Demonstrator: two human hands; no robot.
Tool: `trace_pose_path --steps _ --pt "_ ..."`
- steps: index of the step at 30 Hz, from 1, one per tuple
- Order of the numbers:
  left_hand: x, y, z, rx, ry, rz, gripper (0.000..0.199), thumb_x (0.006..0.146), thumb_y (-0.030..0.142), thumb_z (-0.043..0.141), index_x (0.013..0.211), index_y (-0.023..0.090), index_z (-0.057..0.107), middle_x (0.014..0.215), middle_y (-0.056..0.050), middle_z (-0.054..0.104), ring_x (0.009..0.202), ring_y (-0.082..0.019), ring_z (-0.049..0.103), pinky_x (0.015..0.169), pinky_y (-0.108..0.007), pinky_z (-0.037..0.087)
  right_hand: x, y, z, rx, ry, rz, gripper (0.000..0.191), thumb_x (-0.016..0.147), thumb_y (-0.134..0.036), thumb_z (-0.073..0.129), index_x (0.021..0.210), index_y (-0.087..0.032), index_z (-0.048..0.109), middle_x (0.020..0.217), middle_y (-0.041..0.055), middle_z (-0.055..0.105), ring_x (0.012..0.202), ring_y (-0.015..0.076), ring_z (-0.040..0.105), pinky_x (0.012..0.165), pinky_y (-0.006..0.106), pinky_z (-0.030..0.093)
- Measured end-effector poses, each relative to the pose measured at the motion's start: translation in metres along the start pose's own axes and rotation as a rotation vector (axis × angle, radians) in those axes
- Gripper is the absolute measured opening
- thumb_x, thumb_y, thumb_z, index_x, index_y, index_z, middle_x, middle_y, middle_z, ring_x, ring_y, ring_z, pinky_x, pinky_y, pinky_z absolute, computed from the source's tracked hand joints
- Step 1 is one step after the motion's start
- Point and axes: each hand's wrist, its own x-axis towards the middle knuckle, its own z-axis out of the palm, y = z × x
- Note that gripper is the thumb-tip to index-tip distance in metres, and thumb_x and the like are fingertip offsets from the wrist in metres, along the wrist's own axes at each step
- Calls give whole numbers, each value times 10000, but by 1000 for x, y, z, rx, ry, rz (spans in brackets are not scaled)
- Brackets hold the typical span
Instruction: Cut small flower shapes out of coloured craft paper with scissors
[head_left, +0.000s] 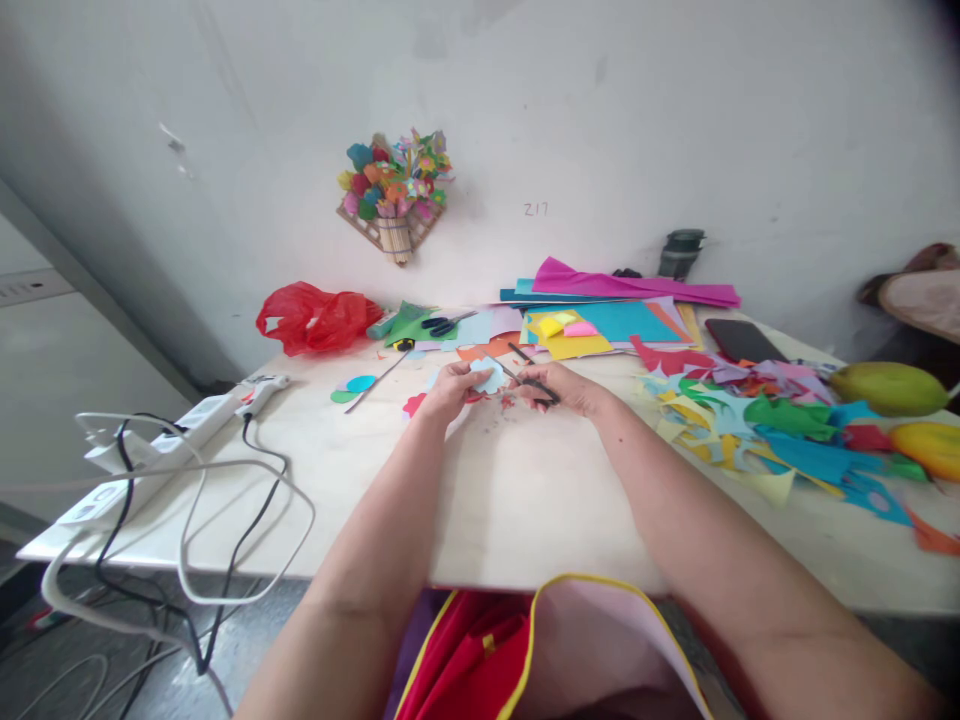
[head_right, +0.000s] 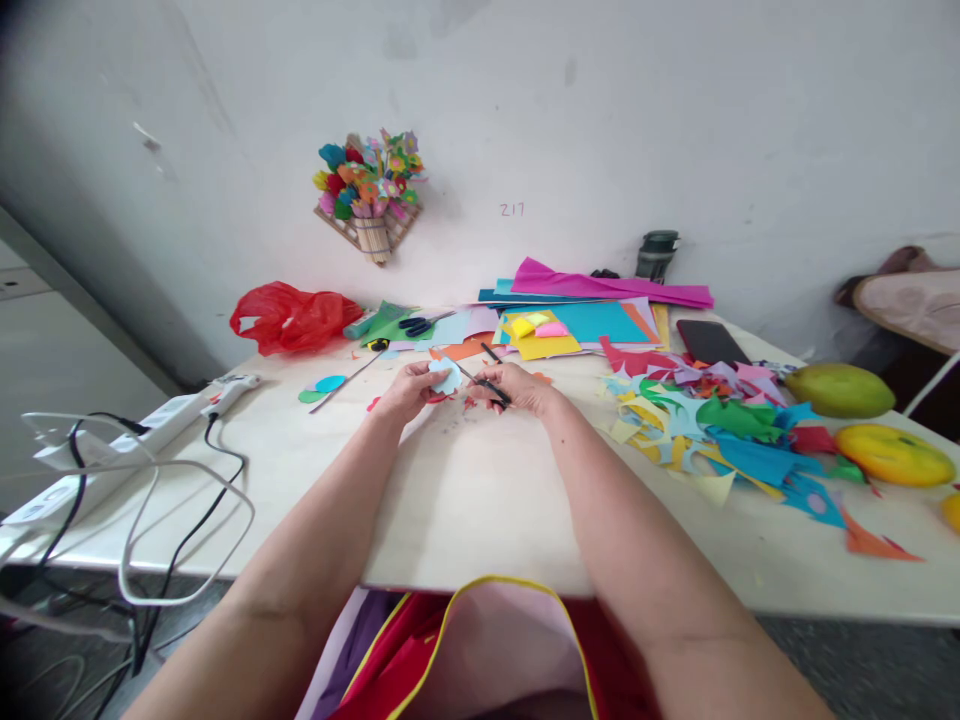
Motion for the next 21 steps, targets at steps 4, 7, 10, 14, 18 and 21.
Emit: trace_pose_path --steps 4,7,10,14,18,21 --pt "-1 1 1 14 -23 8 423 468 374 945 682 114 689 621 -46 683 548 -136 620 567 -253 470 -1 0 1 1 -2 -10 192 733 -299 775 823 -169 666 520 -44 562 444 70 481 404 165 393" --pt "-1 2 3 9 -22 11 412 490 372 940 682 119 679 629 -43 688 557 -140 631 567 -250 479 -1 -1 2 -12 3 -29 216 724 -323 786 815 -162 673 524 -40 558 449 69 475 405 168 394" --pt "-1 2 4 -10 2 6 400 504 359 934 690 113 679 650 -51 699 561 -140 636 570 -249 490 0 0 2 -20 0 -38 246 714 -343 800 822 -161 676 532 -38 562 456 70 475 409 171 395" --pt "-1 1 4 -13 8 4 370 525 335 922 704 111 688 660 -54 708 559 -145 645 572 -254 498 1 2 1 -26 -8 -48 256 710 -359 807 800 -166 666 540 -35 566 456 71 472 411 175 391" --pt "-2 1 5 -27 8 14 388 500 341 930 694 111 686 653 -48 706 556 -137 643 567 -245 491 2 2 2 -34 3 -48 265 701 -355 810 775 -151 657 539 -30 560 449 70 462 407 181 385" --pt "-2 2 7 -43 14 9 403 468 341 937 687 113 686 660 -55 712 562 -145 644 574 -253 494 3 2 2 -23 10 -45 281 691 -366 816 771 -149 657 543 -28 556 459 71 464 404 180 380"
